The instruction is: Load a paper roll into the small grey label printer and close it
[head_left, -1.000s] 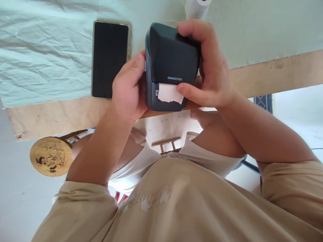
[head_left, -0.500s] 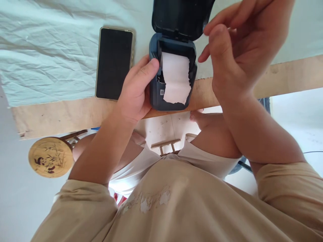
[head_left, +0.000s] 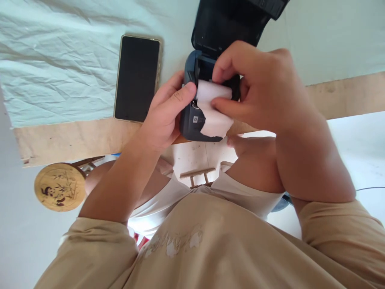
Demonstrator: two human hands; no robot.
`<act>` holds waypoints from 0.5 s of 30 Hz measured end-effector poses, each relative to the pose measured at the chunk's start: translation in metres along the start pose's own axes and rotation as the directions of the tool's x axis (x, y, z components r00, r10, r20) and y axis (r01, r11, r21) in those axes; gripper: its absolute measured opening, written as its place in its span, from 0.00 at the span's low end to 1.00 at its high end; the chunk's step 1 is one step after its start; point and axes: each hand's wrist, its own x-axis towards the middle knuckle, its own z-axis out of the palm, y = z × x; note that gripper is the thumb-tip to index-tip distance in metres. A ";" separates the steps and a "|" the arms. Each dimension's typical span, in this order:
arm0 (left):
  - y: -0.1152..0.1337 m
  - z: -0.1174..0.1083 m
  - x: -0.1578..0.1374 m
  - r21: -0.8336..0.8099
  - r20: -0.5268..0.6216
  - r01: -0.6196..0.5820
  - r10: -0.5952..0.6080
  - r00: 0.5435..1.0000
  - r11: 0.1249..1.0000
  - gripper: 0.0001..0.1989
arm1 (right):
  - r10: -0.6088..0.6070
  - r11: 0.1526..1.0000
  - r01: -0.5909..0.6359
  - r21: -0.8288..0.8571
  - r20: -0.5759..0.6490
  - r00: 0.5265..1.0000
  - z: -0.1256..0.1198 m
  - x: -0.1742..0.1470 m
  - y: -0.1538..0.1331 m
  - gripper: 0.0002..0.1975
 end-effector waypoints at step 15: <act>-0.002 -0.001 0.006 -0.065 -0.112 0.003 -0.010 0.994 0.998 0.10 | 0.375 0.803 -0.115 0.584 -0.347 0.860 -0.005 0.012 0.128 0.22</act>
